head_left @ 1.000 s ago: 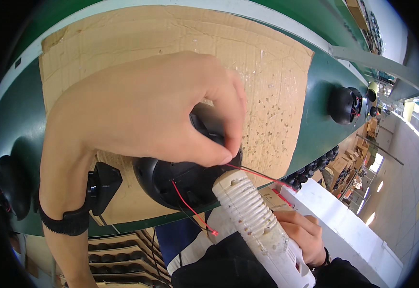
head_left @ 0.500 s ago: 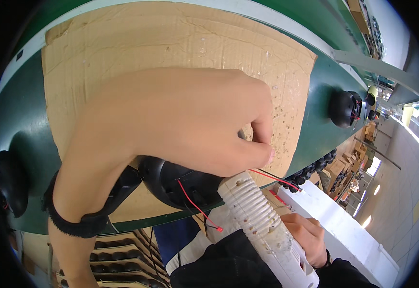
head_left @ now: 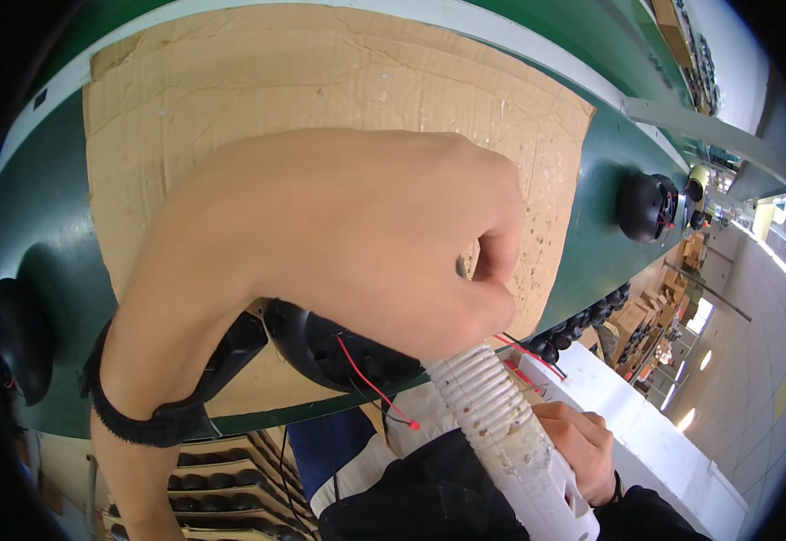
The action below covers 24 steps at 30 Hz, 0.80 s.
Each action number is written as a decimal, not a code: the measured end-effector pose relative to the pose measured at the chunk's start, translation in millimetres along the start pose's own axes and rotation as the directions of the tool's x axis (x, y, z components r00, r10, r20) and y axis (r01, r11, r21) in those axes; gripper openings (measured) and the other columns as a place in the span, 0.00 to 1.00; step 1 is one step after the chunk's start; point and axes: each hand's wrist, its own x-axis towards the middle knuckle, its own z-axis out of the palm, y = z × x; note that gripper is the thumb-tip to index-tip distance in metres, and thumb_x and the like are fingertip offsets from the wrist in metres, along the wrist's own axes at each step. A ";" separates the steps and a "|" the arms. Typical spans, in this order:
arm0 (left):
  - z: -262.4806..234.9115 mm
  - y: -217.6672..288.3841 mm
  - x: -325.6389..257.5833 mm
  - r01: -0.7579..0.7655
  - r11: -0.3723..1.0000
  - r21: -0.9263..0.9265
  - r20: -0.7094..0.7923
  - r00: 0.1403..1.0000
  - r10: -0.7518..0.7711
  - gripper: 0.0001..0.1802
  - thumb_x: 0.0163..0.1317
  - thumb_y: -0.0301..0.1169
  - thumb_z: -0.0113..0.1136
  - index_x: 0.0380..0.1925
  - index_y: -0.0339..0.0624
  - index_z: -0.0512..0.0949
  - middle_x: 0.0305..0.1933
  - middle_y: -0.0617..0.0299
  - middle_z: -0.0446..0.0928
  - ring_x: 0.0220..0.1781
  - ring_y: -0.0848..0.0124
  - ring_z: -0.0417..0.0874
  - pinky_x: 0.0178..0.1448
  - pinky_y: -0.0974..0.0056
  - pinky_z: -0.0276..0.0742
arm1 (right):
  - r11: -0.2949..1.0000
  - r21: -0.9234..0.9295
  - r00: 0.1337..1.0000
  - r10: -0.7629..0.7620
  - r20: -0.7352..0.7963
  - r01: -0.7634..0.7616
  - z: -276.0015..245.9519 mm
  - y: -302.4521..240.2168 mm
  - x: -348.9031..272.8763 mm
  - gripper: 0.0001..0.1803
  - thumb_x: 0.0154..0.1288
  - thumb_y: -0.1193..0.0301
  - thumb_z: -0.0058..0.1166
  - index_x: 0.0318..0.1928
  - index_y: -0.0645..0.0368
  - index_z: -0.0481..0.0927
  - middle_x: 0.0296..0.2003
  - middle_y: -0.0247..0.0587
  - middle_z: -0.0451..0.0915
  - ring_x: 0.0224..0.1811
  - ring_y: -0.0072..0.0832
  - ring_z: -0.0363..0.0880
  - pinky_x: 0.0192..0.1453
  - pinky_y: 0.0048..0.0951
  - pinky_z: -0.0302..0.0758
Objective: The person is assembling wiring into spherical plastic housings using a glue gun.
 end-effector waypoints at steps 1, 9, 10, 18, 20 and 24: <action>-0.7 -0.5 -0.5 -0.002 1.000 0.005 -0.006 1.000 0.002 0.03 0.49 0.24 0.62 0.21 0.42 0.83 0.41 0.57 0.80 0.43 0.64 0.79 0.45 0.64 0.73 | 1.000 -0.010 1.000 0.007 0.006 -0.007 -0.9 -0.6 0.8 0.20 0.51 0.72 0.64 0.43 0.69 0.77 0.41 0.53 0.81 0.32 0.38 0.84 0.31 0.31 0.81; -11.0 -5.8 -11.5 -0.155 0.980 0.128 -0.044 0.986 0.162 0.04 0.43 0.22 0.64 0.22 0.42 0.83 0.45 0.55 0.76 0.47 0.58 0.77 0.48 0.60 0.73 | 0.999 -0.022 0.999 0.046 0.009 -0.045 -3.6 11.9 -5.3 0.23 0.50 0.71 0.65 0.46 0.69 0.77 0.44 0.52 0.81 0.36 0.38 0.85 0.35 0.30 0.81; -13.8 9.3 -29.4 -0.181 0.960 0.215 -0.056 0.979 0.197 0.05 0.41 0.22 0.64 0.22 0.43 0.83 0.46 0.54 0.76 0.50 0.55 0.76 0.50 0.58 0.73 | 1.000 0.028 1.000 0.005 0.021 -0.006 -2.2 8.3 -2.9 0.23 0.50 0.71 0.64 0.47 0.68 0.77 0.45 0.52 0.81 0.37 0.37 0.84 0.35 0.29 0.81; 28.1 38.1 -75.0 0.042 0.898 0.439 -0.254 0.964 0.079 0.16 0.30 0.26 0.73 0.25 0.43 0.83 0.41 0.57 0.76 0.49 0.52 0.75 0.49 0.52 0.75 | 1.000 0.011 0.999 0.016 0.044 -0.016 -1.7 10.9 0.4 0.22 0.52 0.71 0.63 0.47 0.67 0.77 0.46 0.50 0.80 0.35 0.36 0.84 0.31 0.28 0.78; 37.9 40.3 -77.9 0.080 0.873 0.482 -0.414 0.898 0.147 0.16 0.28 0.27 0.73 0.25 0.44 0.84 0.32 0.61 0.76 0.37 0.57 0.75 0.38 0.57 0.73 | 0.998 0.067 0.999 -0.002 0.033 0.000 -3.4 11.0 2.5 0.21 0.53 0.71 0.63 0.47 0.67 0.77 0.46 0.51 0.80 0.35 0.36 0.84 0.30 0.28 0.78; 63.2 46.7 -66.9 0.128 0.844 0.521 -0.593 0.765 0.250 0.19 0.27 0.28 0.71 0.28 0.49 0.86 0.29 0.65 0.75 0.30 0.63 0.74 0.29 0.62 0.68 | 0.994 0.108 0.999 -0.004 0.041 0.000 -9.6 9.9 7.6 0.19 0.54 0.72 0.62 0.46 0.68 0.77 0.45 0.51 0.80 0.35 0.37 0.84 0.29 0.29 0.78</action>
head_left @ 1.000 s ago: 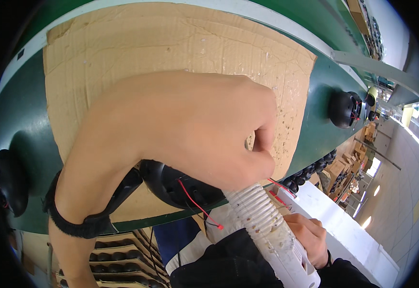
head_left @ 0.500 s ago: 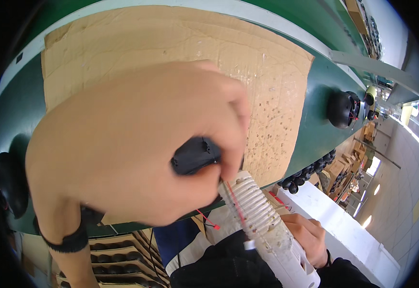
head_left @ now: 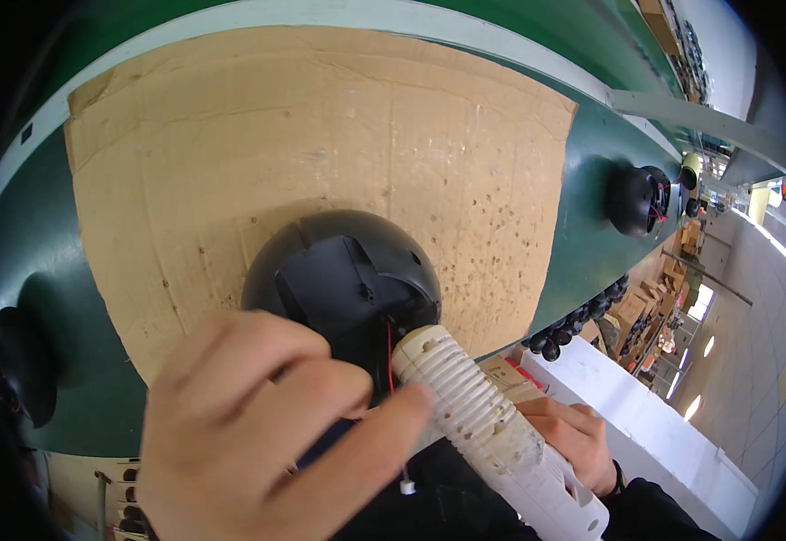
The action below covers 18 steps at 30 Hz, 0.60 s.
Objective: The person is assembling wiring into spherical plastic housings using a glue gun.
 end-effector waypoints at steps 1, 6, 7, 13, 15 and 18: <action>-1.1 1.3 -1.5 0.001 1.000 0.004 -0.001 1.000 -0.001 0.19 0.27 0.28 0.71 0.28 0.49 0.86 0.29 0.65 0.75 0.30 0.63 0.74 0.29 0.62 0.68 | 1.000 0.021 1.000 -0.014 -0.009 0.014 -0.1 1.1 1.5 0.19 0.54 0.72 0.62 0.46 0.68 0.77 0.44 0.51 0.80 0.35 0.37 0.84 0.29 0.29 0.79; 0.8 2.5 -13.9 -0.110 0.993 0.038 0.134 0.985 0.104 0.15 0.34 0.31 0.70 0.29 0.49 0.86 0.30 0.68 0.74 0.32 0.67 0.75 0.31 0.63 0.68 | 0.999 0.051 1.000 -0.016 0.012 0.015 -5.9 1.3 3.9 0.19 0.54 0.72 0.62 0.45 0.68 0.77 0.44 0.52 0.81 0.35 0.39 0.84 0.30 0.30 0.80; 0.5 1.5 -16.4 -0.120 0.992 0.051 0.176 0.978 0.109 0.16 0.34 0.32 0.71 0.30 0.49 0.86 0.30 0.68 0.74 0.33 0.67 0.75 0.32 0.63 0.69 | 0.998 0.065 0.999 -0.017 0.029 0.015 -6.3 2.0 4.3 0.19 0.54 0.72 0.62 0.45 0.68 0.77 0.44 0.52 0.81 0.34 0.39 0.84 0.29 0.30 0.80; 0.0 4.8 -26.3 -0.059 0.995 0.075 0.266 0.963 0.038 0.18 0.36 0.36 0.75 0.33 0.49 0.85 0.32 0.68 0.73 0.35 0.67 0.75 0.34 0.61 0.70 | 0.998 0.061 0.996 0.020 0.082 -0.025 -7.6 0.7 2.8 0.19 0.55 0.72 0.62 0.46 0.68 0.78 0.45 0.51 0.81 0.35 0.39 0.85 0.28 0.30 0.80; 2.0 5.3 -27.4 -0.056 0.996 0.067 0.265 0.963 0.036 0.18 0.36 0.35 0.75 0.33 0.49 0.85 0.32 0.68 0.73 0.35 0.67 0.75 0.34 0.61 0.70 | 0.998 0.057 0.997 0.016 0.076 -0.021 -6.6 1.8 1.7 0.18 0.55 0.72 0.62 0.46 0.68 0.78 0.45 0.51 0.81 0.35 0.39 0.85 0.28 0.30 0.79; 2.7 6.0 -26.7 -0.049 0.997 0.058 0.258 0.966 0.032 0.18 0.36 0.35 0.75 0.33 0.49 0.85 0.32 0.67 0.73 0.35 0.67 0.75 0.34 0.61 0.70 | 0.999 0.051 0.999 -0.003 0.054 0.001 -5.6 3.8 -0.3 0.18 0.56 0.72 0.62 0.46 0.68 0.78 0.45 0.52 0.81 0.34 0.39 0.85 0.28 0.30 0.80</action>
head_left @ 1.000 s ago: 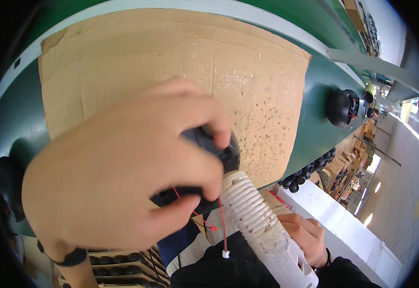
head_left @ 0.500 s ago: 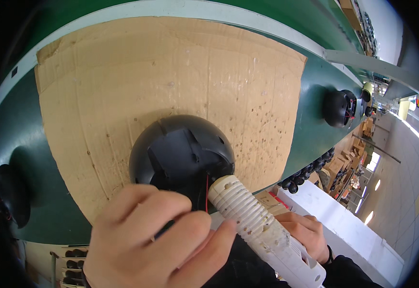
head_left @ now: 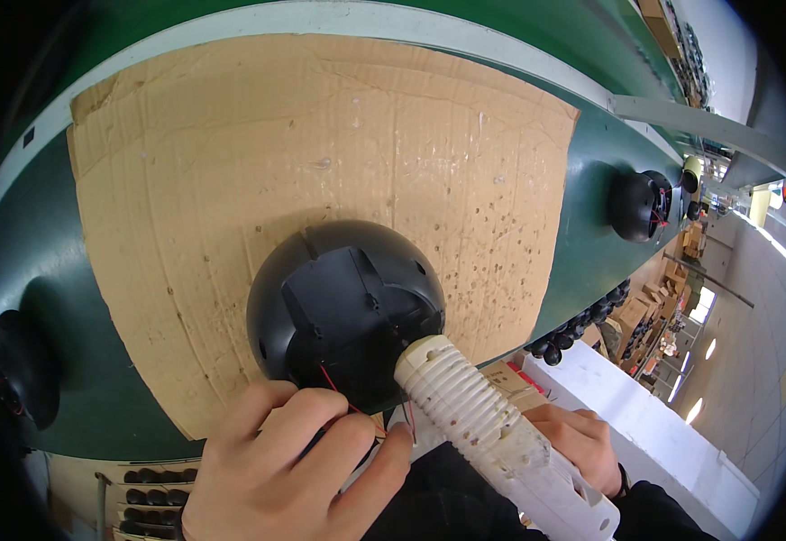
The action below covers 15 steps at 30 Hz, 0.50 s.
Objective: The person is assembling wiring into spherical plastic housings using a glue gun.
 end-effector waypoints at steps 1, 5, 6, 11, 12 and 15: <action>-0.5 0.3 0.2 0.004 1.000 0.000 -0.004 1.000 -0.004 0.18 0.36 0.35 0.75 0.33 0.49 0.85 0.32 0.67 0.73 0.35 0.67 0.76 0.34 0.61 0.70 | 1.000 -0.001 1.000 -0.002 -0.014 0.002 -0.1 -0.6 -0.3 0.18 0.55 0.72 0.62 0.46 0.69 0.78 0.45 0.52 0.81 0.35 0.39 0.85 0.29 0.30 0.80; 5.8 -1.3 -2.3 -0.012 1.000 0.027 -0.062 0.998 0.014 0.18 0.37 0.35 0.75 0.34 0.49 0.86 0.32 0.67 0.73 0.35 0.67 0.76 0.34 0.61 0.70 | 0.995 -0.003 0.995 0.097 -0.005 -0.097 -3.0 -9.3 -1.5 0.18 0.56 0.73 0.61 0.47 0.69 0.78 0.44 0.53 0.81 0.36 0.41 0.85 0.31 0.31 0.81; 4.9 1.7 -0.2 -0.012 0.999 0.040 -0.037 0.999 0.013 0.19 0.37 0.35 0.75 0.34 0.49 0.86 0.32 0.67 0.73 0.35 0.67 0.75 0.35 0.61 0.70 | 0.995 -0.001 0.995 0.096 -0.004 -0.096 -2.8 -8.9 -3.0 0.18 0.56 0.73 0.61 0.47 0.69 0.78 0.44 0.53 0.81 0.36 0.41 0.85 0.31 0.31 0.81; 17.3 5.8 -7.2 -0.030 1.000 0.006 -0.033 0.999 0.031 0.18 0.39 0.35 0.75 0.34 0.50 0.86 0.33 0.66 0.74 0.38 0.64 0.75 0.37 0.60 0.72 | 0.992 -0.001 0.985 0.122 -0.122 -0.123 4.7 -7.0 -14.3 0.19 0.58 0.74 0.62 0.49 0.69 0.78 0.47 0.57 0.82 0.43 0.44 0.87 0.41 0.33 0.84; 17.3 5.3 -8.9 -0.010 1.000 0.013 -0.096 0.995 0.011 0.18 0.40 0.36 0.75 0.35 0.50 0.85 0.35 0.64 0.74 0.40 0.62 0.75 0.39 0.58 0.72 | 0.993 0.002 0.985 0.121 -0.122 -0.121 3.8 -6.2 -14.9 0.19 0.58 0.74 0.62 0.49 0.69 0.78 0.47 0.57 0.82 0.43 0.44 0.87 0.41 0.33 0.84; 13.9 4.7 -28.2 0.125 0.992 0.022 -0.199 0.973 -0.118 0.25 0.40 0.39 0.76 0.42 0.52 0.83 0.43 0.60 0.74 0.46 0.56 0.74 0.44 0.53 0.73 | 0.988 0.065 0.988 0.143 -0.063 -0.138 2.4 -5.2 -7.3 0.19 0.58 0.74 0.62 0.50 0.69 0.78 0.49 0.57 0.82 0.46 0.43 0.87 0.45 0.34 0.84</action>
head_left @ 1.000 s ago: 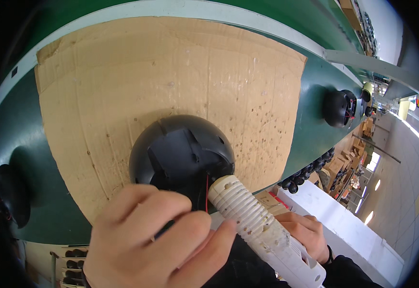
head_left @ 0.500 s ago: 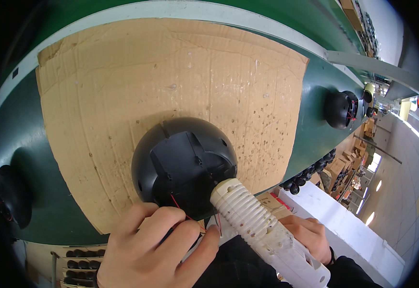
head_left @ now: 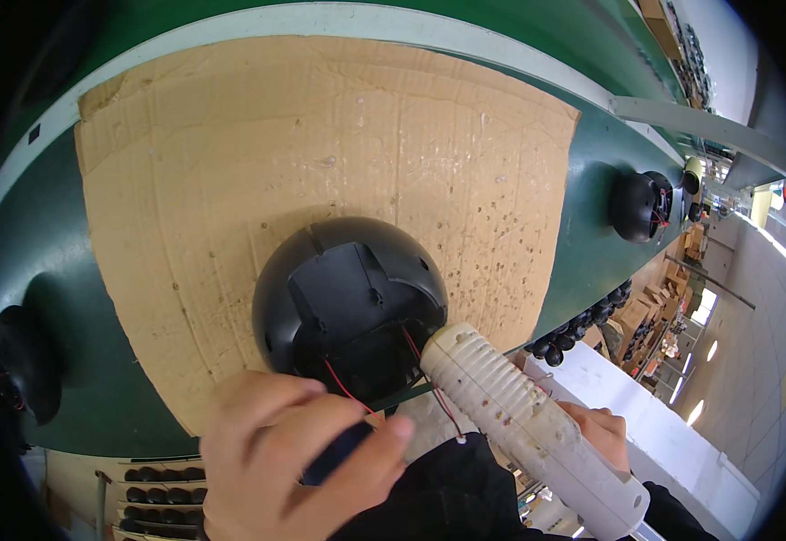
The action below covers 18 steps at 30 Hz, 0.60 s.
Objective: The person is assembling wiring into spherical plastic housings using a glue gun.
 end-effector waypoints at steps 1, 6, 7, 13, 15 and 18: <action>-4.0 -1.4 -3.3 0.071 0.997 -0.015 -0.073 0.995 -0.071 0.31 0.39 0.40 0.77 0.48 0.53 0.81 0.48 0.57 0.73 0.50 0.52 0.74 0.48 0.50 0.73 | 0.995 -0.044 0.996 0.085 0.026 -0.084 -6.4 -16.5 2.5 0.19 0.58 0.74 0.62 0.50 0.69 0.79 0.48 0.55 0.83 0.45 0.43 0.88 0.45 0.34 0.84; 15.5 -20.8 -5.6 0.075 0.989 -0.124 -0.123 0.988 -0.090 0.57 0.31 0.45 0.82 0.68 0.57 0.64 0.69 0.43 0.63 0.70 0.38 0.63 0.69 0.37 0.63 | 0.926 -0.101 0.930 0.367 0.006 -0.365 -27.5 -65.2 7.7 0.19 0.57 0.75 0.62 0.49 0.68 0.79 0.45 0.52 0.83 0.41 0.43 0.88 0.44 0.35 0.85; 11.4 -19.6 -4.9 0.126 0.977 -0.171 -0.106 0.984 -0.145 0.59 0.32 0.41 0.83 0.69 0.57 0.62 0.72 0.39 0.58 0.72 0.37 0.61 0.70 0.37 0.62 | 0.948 -0.197 0.963 0.264 0.055 -0.249 -32.9 -65.1 3.1 0.21 0.55 0.73 0.63 0.50 0.68 0.79 0.45 0.51 0.83 0.39 0.43 0.87 0.41 0.33 0.84; 42.5 -36.0 -14.7 0.217 0.962 -0.165 -0.136 0.961 -0.240 0.66 0.34 0.45 0.84 0.73 0.44 0.54 0.73 0.36 0.55 0.71 0.37 0.63 0.70 0.46 0.67 | 0.932 0.169 0.912 0.353 -0.211 -0.322 -20.6 -47.5 -43.2 0.27 0.57 0.76 0.59 0.59 0.69 0.73 0.47 0.52 0.83 0.23 0.31 0.79 0.26 0.26 0.76; 41.2 -26.5 -12.8 0.252 0.943 -0.219 -0.195 0.935 -0.296 0.66 0.35 0.44 0.84 0.72 0.39 0.53 0.73 0.37 0.56 0.71 0.39 0.63 0.71 0.47 0.66 | 0.858 0.482 0.868 0.367 -0.333 -0.178 -19.7 -56.9 -45.3 0.31 0.63 0.80 0.52 0.66 0.71 0.61 0.52 0.58 0.80 0.23 0.25 0.77 0.22 0.22 0.72; 19.6 -12.0 -62.7 0.350 0.869 -0.350 -0.318 0.828 -0.461 0.68 0.31 0.38 0.86 0.72 0.41 0.53 0.73 0.39 0.56 0.72 0.42 0.63 0.72 0.48 0.65 | 0.888 0.459 0.828 0.262 -0.495 -0.007 -17.0 -41.0 -53.6 0.29 0.67 0.77 0.51 0.67 0.72 0.60 0.55 0.59 0.77 0.20 0.21 0.72 0.19 0.20 0.69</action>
